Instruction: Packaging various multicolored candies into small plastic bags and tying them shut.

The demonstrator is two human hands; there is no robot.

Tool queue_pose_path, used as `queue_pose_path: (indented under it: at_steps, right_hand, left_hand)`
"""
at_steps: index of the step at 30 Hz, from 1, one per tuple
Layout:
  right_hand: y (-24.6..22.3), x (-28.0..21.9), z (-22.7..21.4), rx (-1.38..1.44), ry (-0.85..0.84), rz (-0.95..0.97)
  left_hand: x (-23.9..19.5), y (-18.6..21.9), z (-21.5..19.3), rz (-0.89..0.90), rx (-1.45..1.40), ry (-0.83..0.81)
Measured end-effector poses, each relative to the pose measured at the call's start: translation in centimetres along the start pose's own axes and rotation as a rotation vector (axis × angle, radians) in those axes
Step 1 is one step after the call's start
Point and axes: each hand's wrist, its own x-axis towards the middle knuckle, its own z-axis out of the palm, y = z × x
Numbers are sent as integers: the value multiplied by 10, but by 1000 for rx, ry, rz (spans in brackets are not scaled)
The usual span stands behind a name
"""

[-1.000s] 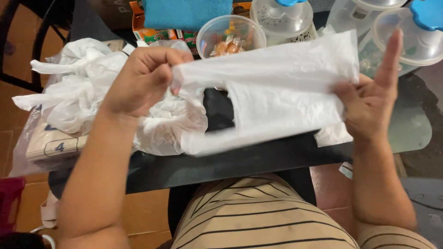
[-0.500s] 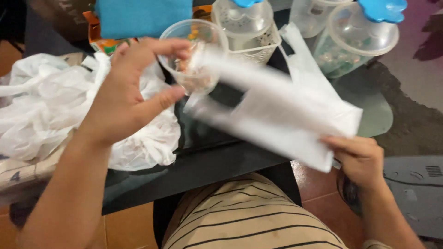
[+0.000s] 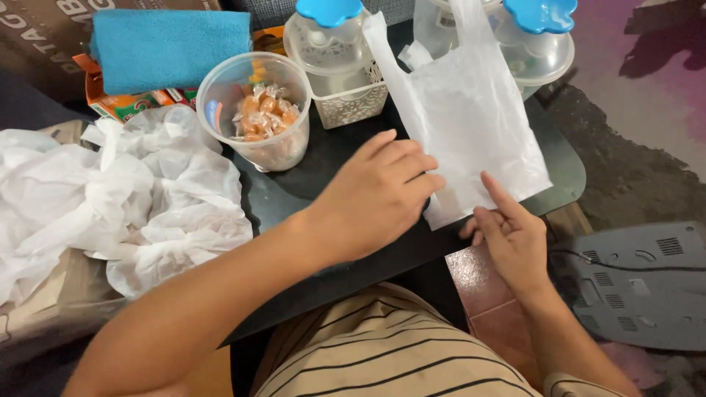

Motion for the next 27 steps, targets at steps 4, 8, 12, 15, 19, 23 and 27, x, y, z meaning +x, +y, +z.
queue_pose_path:
  at_steps: [4, 8, 12, 15, 19, 23, 27]
  right_hand:
    - [-9, 7, -1, 22, -75, 166]
    - [13, 9, -3, -38, -96, 84]
    - [-6, 7, -19, -309, -151, 153]
    - [-5, 8, -33, -563, -4, -51]
    - [-15, 42, -14, -538, -143, -608]
    - [27, 80, 7, -430, -340, -698]
    - [61, 84, 11, -543, -392, -606]
  left_hand:
    - [10, -6, 44, -10, 116, 14]
    - [15, -25, 89, 14, 142, 66]
    - [16, -36, 96, 52, 174, 77]
    - [13, -39, 98, 65, 175, 69]
    - [16, -40, 98, 114, 171, 67]
    - [13, -52, 112, 153, 189, 55]
    - [13, -69, 129, 233, 233, 59]
